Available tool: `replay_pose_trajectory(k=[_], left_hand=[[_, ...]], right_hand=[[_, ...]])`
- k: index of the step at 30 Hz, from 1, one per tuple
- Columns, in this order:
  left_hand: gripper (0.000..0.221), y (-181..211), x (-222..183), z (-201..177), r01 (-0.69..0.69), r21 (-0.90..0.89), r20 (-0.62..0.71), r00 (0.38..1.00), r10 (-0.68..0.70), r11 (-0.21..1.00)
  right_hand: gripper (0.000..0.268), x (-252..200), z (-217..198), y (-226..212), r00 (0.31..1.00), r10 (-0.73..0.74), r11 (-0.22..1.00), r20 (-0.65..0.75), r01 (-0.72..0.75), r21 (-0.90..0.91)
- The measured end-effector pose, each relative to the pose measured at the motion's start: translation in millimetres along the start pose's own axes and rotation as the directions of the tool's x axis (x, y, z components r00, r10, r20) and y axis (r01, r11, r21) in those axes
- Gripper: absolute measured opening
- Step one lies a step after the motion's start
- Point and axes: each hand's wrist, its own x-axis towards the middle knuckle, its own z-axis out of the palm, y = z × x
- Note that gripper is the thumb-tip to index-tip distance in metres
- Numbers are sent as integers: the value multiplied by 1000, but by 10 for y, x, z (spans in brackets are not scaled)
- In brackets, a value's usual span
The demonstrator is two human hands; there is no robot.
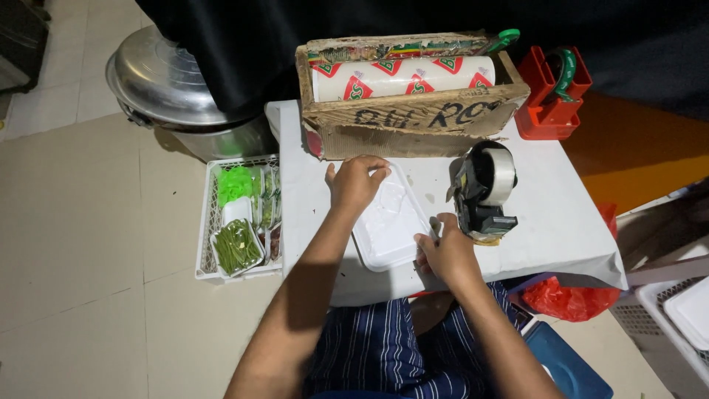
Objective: Arranging green beans on a foam tray and wrapping them with plastic film and tape for packaging.
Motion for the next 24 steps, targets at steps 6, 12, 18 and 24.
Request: replay_pose_trajectory(k=[6, 12, 18, 24], left_hand=[[18, 33, 23, -63, 40, 16, 35, 999, -40, 999], [29, 99, 94, -200, 137, -42, 79, 988, -134, 990], [22, 52, 235, -159, 172, -9, 43, 984, -171, 985], [34, -5, 199, -137, 187, 13, 30, 982, -187, 982]], right_hand=[[63, -93, -66, -18, 999, 44, 996, 24, -46, 81], [65, -90, -76, 49, 997, 67, 983, 33, -72, 171], [61, -33, -37, 176, 999, 19, 983, 41, -26, 180], [29, 215, 11, 376, 937, -257, 963, -237, 268, 15]])
